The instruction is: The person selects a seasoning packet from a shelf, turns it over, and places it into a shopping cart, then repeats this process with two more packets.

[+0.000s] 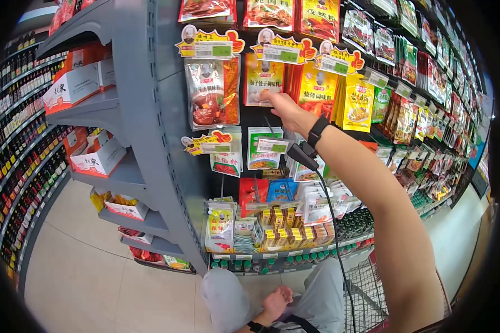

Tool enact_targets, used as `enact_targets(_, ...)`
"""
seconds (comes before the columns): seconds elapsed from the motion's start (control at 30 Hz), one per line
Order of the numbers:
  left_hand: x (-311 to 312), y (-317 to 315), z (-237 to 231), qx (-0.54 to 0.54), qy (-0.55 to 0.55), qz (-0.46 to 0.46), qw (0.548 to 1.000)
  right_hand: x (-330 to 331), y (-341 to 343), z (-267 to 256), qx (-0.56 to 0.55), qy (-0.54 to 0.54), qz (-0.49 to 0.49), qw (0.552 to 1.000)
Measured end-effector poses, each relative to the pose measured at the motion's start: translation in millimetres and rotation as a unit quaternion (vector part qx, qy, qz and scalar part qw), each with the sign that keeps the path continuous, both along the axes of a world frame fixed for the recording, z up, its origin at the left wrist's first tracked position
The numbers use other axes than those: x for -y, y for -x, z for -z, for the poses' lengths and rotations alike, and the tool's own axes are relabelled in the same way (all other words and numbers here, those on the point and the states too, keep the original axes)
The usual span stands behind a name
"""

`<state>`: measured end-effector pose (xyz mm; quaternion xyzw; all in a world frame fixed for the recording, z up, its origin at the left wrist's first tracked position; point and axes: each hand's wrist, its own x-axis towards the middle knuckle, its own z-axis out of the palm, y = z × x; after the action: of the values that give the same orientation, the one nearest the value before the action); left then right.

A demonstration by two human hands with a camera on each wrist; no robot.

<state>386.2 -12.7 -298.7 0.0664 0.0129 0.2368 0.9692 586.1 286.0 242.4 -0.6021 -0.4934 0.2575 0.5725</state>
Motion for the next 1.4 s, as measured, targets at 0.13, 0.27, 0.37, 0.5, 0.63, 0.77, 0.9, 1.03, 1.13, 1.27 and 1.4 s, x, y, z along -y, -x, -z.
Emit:
enact_targets(0.13, 6, -8, 12, -0.003, -0.013, 0.032, 0.999, 11, 7, -2, 0.025, -0.016, 0.001, 1.000)
enact_targets(0.27, 15, -15, 8, 0.001, -0.016, 0.064, 0.998, -1, -5, 3, 0.032, 0.011, -0.006, 0.999)
enact_targets(0.37, 20, -23, 8, -0.003, -0.025, 0.062, 0.998, -5, -5, 3, 0.005, -0.023, -0.047, 0.999)
enact_targets(0.5, 18, -23, 7, -0.003, -0.019, 0.074, 0.997, -4, 7, -1, -0.023, -0.074, -0.073, 0.994)
enact_targets(0.63, 15, -22, 8, 0.004, -0.022, 0.065, 0.998, -2, 13, -4, -0.050, -0.086, -0.120, 0.988)
enact_targets(0.77, 17, -18, 8, -0.025, -0.015, 0.052, 0.998, 2, 18, 0, -0.061, -0.069, -0.128, 0.987)
enact_targets(0.9, 17, -15, 3, -0.031, -0.022, 0.035, 0.999, 3, 17, 3, -0.050, -0.069, -0.095, 0.992)
enact_targets(1.03, 12, -11, -13, -0.014, -0.034, 0.040, 0.999, 25, 19, -1, -0.125, -0.116, -0.081, 0.982)
enact_targets(1.13, 11, -8, -22, -0.022, -0.036, 0.038, 0.998, 44, 20, -1, -0.110, -0.121, -0.027, 0.986)
enact_targets(1.27, 14, -10, -22, -0.036, -0.038, 0.044, 0.998, 61, 15, 5, -0.029, -0.168, 0.004, 0.985)
enact_targets(1.4, 17, -9, -18, -0.035, -0.049, 0.055, 0.997, 91, 23, 9, -0.047, -0.212, -0.024, 0.976)
